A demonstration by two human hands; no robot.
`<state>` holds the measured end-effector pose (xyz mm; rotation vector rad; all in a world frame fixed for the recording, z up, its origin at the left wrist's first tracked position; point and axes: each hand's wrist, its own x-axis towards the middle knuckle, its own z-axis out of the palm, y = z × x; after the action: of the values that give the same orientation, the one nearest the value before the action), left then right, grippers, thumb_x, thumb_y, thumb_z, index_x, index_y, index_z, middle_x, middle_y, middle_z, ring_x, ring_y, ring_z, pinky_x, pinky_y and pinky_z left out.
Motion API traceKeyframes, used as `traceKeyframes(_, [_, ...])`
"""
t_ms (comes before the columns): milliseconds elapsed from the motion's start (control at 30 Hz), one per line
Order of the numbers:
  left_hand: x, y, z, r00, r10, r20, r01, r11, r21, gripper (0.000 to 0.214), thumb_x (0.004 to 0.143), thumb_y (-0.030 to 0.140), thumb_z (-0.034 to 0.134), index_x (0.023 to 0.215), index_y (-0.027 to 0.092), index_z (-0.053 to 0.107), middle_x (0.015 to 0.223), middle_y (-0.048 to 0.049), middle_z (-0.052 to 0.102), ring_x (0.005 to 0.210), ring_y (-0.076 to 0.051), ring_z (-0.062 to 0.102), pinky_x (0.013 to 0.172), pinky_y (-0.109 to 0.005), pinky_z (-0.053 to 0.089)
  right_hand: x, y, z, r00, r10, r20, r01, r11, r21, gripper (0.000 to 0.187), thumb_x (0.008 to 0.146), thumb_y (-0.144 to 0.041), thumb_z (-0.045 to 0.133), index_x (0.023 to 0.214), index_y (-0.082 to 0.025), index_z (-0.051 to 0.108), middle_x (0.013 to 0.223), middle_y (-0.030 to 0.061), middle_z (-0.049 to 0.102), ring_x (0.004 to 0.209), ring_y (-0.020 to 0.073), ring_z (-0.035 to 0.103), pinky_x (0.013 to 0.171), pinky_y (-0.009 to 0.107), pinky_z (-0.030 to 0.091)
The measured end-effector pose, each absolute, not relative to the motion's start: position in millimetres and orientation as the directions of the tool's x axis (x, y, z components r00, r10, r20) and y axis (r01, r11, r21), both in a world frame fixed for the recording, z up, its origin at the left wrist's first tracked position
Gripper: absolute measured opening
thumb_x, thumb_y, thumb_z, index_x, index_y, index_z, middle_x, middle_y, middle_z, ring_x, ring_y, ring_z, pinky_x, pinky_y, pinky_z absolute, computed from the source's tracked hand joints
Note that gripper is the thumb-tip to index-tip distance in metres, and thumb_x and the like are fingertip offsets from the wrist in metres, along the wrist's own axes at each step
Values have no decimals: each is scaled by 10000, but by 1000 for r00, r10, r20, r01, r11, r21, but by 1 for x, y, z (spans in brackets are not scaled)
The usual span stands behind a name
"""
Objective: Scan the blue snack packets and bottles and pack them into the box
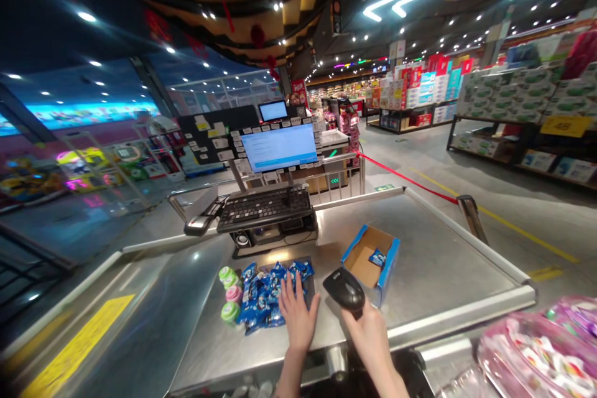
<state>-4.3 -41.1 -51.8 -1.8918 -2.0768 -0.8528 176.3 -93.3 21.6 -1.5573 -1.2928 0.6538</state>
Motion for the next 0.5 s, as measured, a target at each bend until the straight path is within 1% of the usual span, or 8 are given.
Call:
traceKeyframes(67, [14, -39, -37, -68, 877, 477, 946, -94, 309, 687, 903, 489, 417, 1498, 218, 204, 1570, -104, 194, 1458, -285, 82, 1152, -516, 179, 183, -93, 24, 337, 929, 154, 390, 11, -921, 414, 757, -515, 533, 916, -164, 685, 767, 101, 745, 730, 289, 704, 648, 343, 533])
traceKeyframes(133, [36, -36, -23, 58, 901, 431, 912, -223, 343, 679, 905, 460, 426, 1500, 225, 199, 1574, -93, 184, 1461, -275, 65, 1159, -512, 178, 192, -92, 26, 380, 913, 147, 362, -1, -932, 455, 746, -558, 540, 917, -164, 689, 796, 108, 749, 764, 299, 704, 664, 351, 536])
traceKeyframes(200, [61, -32, -12, 204, 899, 388, 859, -355, 370, 665, 906, 435, 433, 1498, 233, 207, 1569, -83, 206, 1460, -264, 83, 1166, -507, 180, 202, -91, 25, 424, 894, 144, 343, -11, -939, 486, 737, -584, 544, 926, -160, 691, 816, 117, 750, 803, 310, 703, 676, 358, 537])
traceKeyframes(267, [84, -30, -5, 313, 879, 360, 802, -448, 395, 640, 912, 415, 426, 1493, 233, 228, 1557, -74, 246, 1455, -253, 126, 1170, -498, 195, 214, -90, 23, 470, 872, 137, 331, -30, -943, 512, 730, -599, 549, 942, -155, 692, 817, 126, 749, 822, 318, 700, 682, 364, 536])
traceKeyframes(333, [103, -27, -3, 372, 861, 348, 759, -497, 420, 624, 915, 397, 422, 1489, 227, 243, 1545, -67, 279, 1449, -239, 164, 1172, -480, 214, 226, -89, 19, 520, 845, 127, 323, -57, -945, 525, 718, -610, 562, 935, -150, 695, 818, 133, 748, 831, 323, 697, 700, 377, 534])
traceKeyframes(433, [124, -20, -3, 410, 843, 347, 715, -534, 452, 628, 901, 345, 456, 1484, 227, 256, 1532, -61, 311, 1443, -227, 186, 1174, -456, 224, 246, -87, 14, 593, 798, 112, 298, -88, -950, 542, 703, -615, 585, 931, -136, 697, 839, 140, 747, 857, 326, 690, 741, 396, 526])
traceKeyframes(500, [133, -12, -4, 424, 836, 348, 693, -547, 470, 624, 893, 334, 475, 1475, 226, 278, 1521, -64, 334, 1438, -227, 204, 1171, -449, 233, 258, -86, 14, 643, 758, 108, 261, -84, -962, 564, 699, -609, 599, 973, -125, 691, 871, 138, 747, 888, 320, 685, 769, 399, 520])
